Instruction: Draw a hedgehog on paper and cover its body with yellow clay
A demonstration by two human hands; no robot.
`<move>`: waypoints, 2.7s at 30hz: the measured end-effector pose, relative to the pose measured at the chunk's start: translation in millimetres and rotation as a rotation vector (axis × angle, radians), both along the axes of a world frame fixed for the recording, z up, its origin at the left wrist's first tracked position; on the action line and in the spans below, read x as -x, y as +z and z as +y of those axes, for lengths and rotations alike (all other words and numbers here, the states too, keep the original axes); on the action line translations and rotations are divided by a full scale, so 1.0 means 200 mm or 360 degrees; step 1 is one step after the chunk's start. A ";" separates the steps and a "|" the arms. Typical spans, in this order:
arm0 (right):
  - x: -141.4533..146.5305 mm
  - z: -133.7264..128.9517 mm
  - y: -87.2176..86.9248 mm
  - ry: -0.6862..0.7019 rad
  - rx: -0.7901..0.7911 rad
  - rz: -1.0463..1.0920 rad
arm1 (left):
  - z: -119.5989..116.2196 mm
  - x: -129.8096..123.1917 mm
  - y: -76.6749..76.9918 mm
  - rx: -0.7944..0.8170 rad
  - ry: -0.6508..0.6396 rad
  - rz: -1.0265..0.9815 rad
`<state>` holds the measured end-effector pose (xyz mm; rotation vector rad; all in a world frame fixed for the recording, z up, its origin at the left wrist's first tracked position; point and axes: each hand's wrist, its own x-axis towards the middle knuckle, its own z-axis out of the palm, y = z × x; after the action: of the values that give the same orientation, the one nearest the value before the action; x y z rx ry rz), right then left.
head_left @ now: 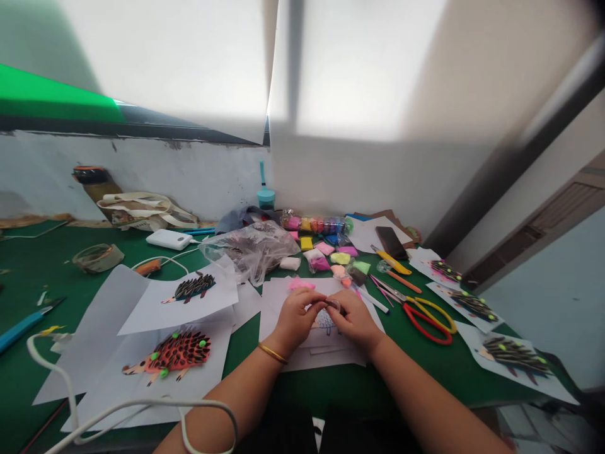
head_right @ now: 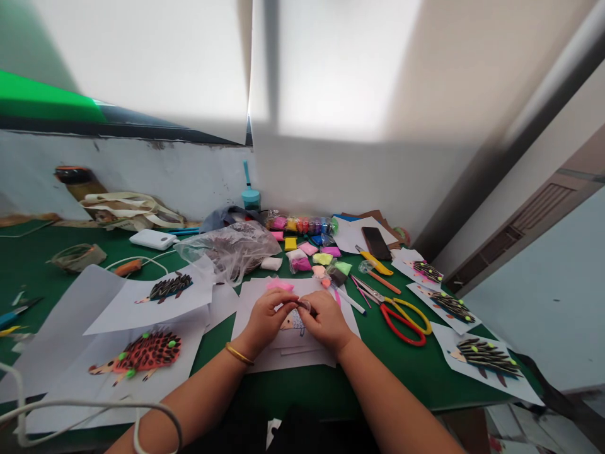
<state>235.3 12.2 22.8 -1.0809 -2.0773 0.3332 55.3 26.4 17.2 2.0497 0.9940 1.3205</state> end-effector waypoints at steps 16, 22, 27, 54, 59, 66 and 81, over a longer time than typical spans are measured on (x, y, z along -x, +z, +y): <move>0.00 0.01 -0.04 -0.0053 -0.0088 -0.0018 | 0.00 0.00 -0.02 0.0035 0.0111 -0.0029; 0.01 0.01 -0.03 -0.0041 -0.0134 0.0000 | 0.00 0.00 -0.02 0.0056 0.0112 -0.0029; 0.01 0.00 -0.02 -0.0041 -0.0137 -0.0049 | 0.01 -0.02 -0.03 0.0043 0.0099 -0.0089; 0.06 0.34 0.03 -0.0440 -0.0016 -0.0817 | 0.02 -0.02 0.02 0.1027 -0.0159 -0.1280; 0.03 0.33 0.00 -0.0467 -0.0135 -0.0681 | 0.01 -0.01 0.03 0.1005 -0.0091 -0.1102; -0.01 0.08 0.04 -0.0158 -0.0291 0.0039 | -0.01 -0.02 0.04 0.0943 -0.0094 -0.0829; 0.03 -0.10 -0.03 -0.0074 -0.0216 0.0256 | -0.07 -0.01 -0.02 0.0678 -0.0187 -0.0104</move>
<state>228.8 -7.8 16.8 -0.9869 -1.9007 0.2444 57.6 12.4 13.1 1.7029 1.0083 1.0064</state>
